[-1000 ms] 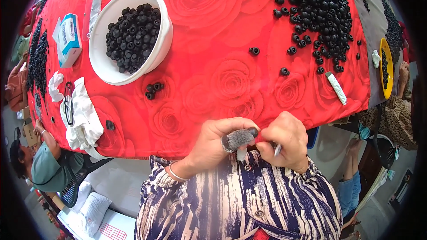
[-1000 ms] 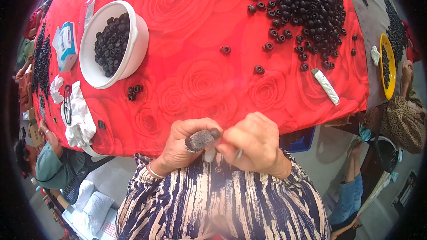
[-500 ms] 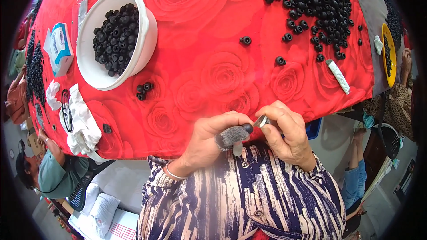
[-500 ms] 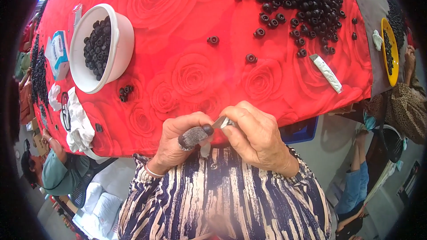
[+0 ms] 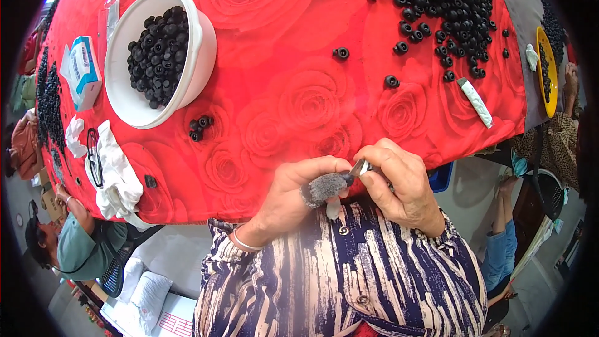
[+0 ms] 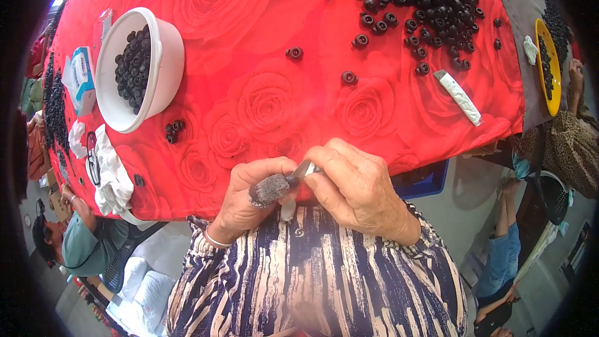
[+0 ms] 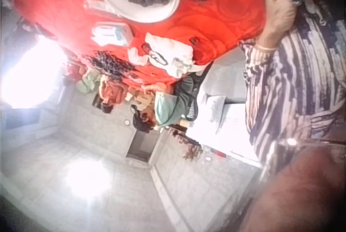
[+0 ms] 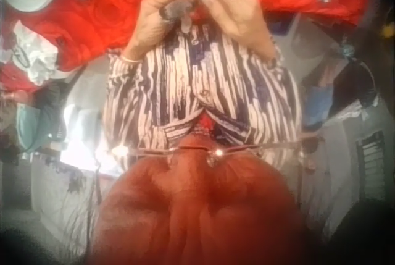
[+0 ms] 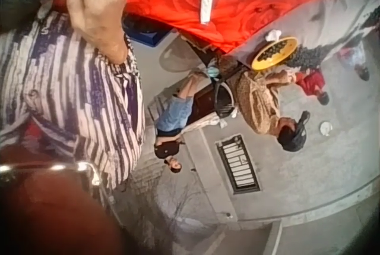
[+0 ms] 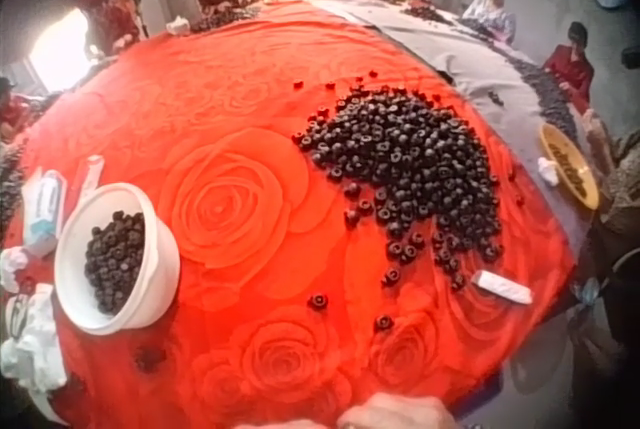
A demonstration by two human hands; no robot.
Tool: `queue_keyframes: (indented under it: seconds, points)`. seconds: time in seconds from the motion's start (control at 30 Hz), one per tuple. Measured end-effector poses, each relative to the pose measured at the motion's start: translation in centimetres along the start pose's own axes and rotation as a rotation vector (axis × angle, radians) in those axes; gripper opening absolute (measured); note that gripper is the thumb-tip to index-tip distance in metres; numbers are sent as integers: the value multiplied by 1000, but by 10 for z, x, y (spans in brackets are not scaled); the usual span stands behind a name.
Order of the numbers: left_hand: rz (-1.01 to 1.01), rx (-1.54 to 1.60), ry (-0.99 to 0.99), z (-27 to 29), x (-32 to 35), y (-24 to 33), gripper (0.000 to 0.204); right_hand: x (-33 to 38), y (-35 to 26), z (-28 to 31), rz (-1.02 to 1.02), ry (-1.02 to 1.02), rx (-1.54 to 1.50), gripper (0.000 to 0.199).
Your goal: The person cleans small black plastic rings from a white bowl on a table, using a cleaning tool to remove debris from each part.
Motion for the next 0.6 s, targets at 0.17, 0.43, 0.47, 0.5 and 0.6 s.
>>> queue_keyframes:
  seconds: [0.17,0.43,0.47,0.5,0.6]
  points:
    - [14,10,-4,2,-1,0,25,-1,1,1,-15,-8,-4,22]
    - [20,32,10,5,-1,-1,25,-3,1,0,-16,-18,0,20]
    - [18,33,10,5,-2,-1,25,-3,0,0,-15,-20,1,20]
    - [18,30,2,5,-2,-1,25,-2,0,0,-22,-16,2,21]
    - [26,40,6,4,-2,0,25,-4,0,0,-16,-18,9,21]
Point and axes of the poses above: each hand's wrist, its own x-axis away from the middle knuckle, its own z-axis out of the back of the hand, y = z × x, the point moved 3 cm from there along -x, towards the middle knuckle, and after that the axes turned 9 degrees about x, right-handed, at the moved point
